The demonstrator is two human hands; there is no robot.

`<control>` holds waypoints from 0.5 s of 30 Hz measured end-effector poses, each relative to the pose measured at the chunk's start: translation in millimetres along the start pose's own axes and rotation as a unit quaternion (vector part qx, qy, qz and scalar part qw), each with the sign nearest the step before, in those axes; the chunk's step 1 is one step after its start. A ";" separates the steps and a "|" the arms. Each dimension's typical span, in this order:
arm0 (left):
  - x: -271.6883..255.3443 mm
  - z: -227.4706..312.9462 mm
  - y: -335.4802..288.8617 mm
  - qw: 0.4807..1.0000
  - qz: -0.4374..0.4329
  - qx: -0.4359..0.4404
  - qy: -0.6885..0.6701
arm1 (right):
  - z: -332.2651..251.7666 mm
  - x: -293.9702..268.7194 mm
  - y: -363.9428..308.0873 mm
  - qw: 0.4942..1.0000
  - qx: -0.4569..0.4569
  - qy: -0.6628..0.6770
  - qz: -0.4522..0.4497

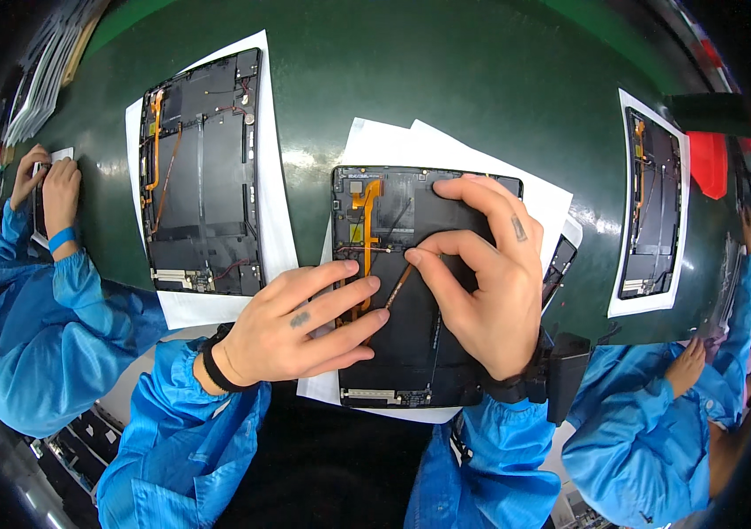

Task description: Assembling components and internal ribbons for electronic tablets on a production line.

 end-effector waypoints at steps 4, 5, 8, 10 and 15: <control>0.4 -1.5 0.9 1.000 -0.001 -0.002 0.000 | 2.1 1.0 0.1 1.000 -0.006 -0.005 0.005; 0.9 -1.3 0.5 1.000 -0.002 -0.004 -0.002 | 2.2 0.9 -0.1 1.000 -0.005 -0.005 0.005; 1.9 -1.0 0.0 1.000 -0.006 -0.004 0.000 | 2.7 1.8 -0.5 1.000 -0.008 -0.009 0.006; 1.7 -0.9 -0.3 1.000 -0.009 -0.003 0.005 | 3.0 2.7 -0.6 1.000 -0.010 -0.006 0.010; 0.7 1.4 3.9 0.999 -0.013 -0.001 0.031 | 4.3 4.6 -1.7 1.000 -0.013 -0.009 0.015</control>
Point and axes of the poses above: each hand's wrist, its own y-axis towards the middle knuckle, its own x-axis out of the palm, z = x × y, the point moved 2 cm from there along y, towards the middle knuckle, and after that the axes turned 3 degrees about z, right-handed, at the moved point
